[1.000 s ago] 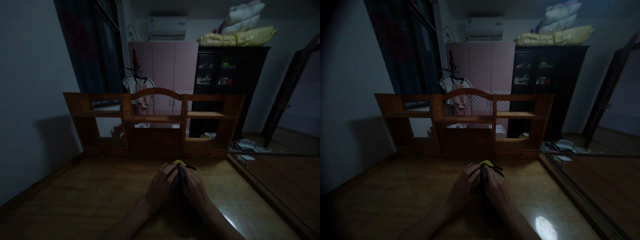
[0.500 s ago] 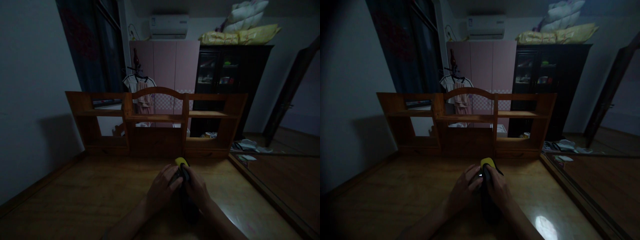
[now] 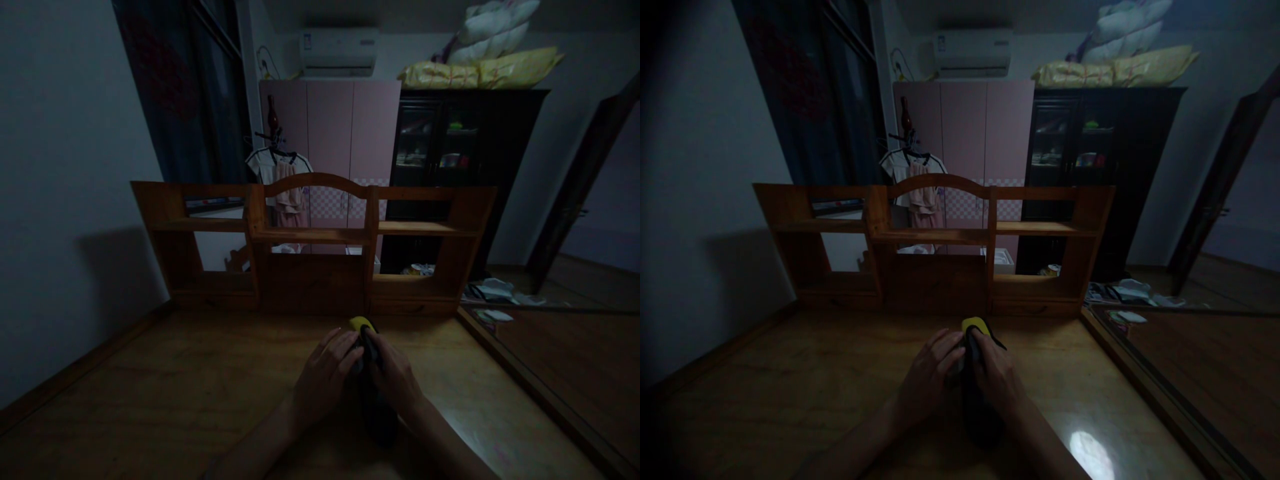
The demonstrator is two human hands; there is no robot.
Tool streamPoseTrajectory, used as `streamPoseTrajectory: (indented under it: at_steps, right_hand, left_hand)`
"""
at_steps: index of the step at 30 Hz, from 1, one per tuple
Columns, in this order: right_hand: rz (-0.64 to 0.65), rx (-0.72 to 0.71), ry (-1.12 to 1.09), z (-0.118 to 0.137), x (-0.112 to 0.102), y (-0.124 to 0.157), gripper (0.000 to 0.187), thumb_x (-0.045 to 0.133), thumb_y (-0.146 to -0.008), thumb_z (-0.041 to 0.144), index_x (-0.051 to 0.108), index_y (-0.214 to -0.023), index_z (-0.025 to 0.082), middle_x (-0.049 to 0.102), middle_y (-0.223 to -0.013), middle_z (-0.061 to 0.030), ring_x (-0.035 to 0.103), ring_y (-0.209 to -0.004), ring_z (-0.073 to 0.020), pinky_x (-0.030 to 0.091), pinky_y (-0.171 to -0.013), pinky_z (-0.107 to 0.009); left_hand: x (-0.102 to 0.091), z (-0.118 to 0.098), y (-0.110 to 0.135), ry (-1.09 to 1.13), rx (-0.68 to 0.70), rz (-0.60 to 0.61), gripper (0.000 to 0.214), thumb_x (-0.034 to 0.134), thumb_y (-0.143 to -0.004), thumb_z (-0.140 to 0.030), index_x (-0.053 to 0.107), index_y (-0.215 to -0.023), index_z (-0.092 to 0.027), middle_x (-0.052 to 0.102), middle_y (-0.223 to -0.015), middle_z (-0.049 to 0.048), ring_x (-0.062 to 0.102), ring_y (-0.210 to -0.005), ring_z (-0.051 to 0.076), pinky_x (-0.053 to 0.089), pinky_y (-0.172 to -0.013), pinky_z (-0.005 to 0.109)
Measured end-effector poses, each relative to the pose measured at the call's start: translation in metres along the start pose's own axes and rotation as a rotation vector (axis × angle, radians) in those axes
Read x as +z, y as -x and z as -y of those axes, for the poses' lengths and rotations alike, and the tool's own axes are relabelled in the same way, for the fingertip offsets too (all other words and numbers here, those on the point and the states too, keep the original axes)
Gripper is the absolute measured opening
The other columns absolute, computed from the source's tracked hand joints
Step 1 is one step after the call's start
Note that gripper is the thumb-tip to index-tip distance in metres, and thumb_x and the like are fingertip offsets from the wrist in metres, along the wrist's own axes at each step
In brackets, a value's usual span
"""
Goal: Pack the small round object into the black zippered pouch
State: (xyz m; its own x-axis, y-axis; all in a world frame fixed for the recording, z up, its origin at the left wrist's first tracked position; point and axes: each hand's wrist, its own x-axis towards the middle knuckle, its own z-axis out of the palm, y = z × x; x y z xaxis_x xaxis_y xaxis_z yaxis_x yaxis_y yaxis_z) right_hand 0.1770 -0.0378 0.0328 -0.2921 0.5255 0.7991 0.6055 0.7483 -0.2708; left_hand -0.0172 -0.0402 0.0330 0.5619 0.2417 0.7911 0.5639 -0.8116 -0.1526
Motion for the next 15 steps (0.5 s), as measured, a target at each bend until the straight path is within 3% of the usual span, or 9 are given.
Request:
streamPoseTrajectory:
  at_steps: [15]
  right_hand:
    - [0.003,-0.097,0.107,0.0015,-0.0052,-0.0078,0.045,0.040,-0.090,0.014,0.041,-0.134,0.019,0.066,-0.111,-0.0132,0.067,-0.096,-0.0236,0.057,-0.080,-0.036]
  left_hand:
    - [0.0016,0.0007,-0.0030,0.063,-0.181,0.006,0.051,0.036,-0.088,-0.006,0.028,-0.138,-0.013,0.041,-0.141,0.0150,0.035,-0.133,0.023,0.033,-0.109,0.051]
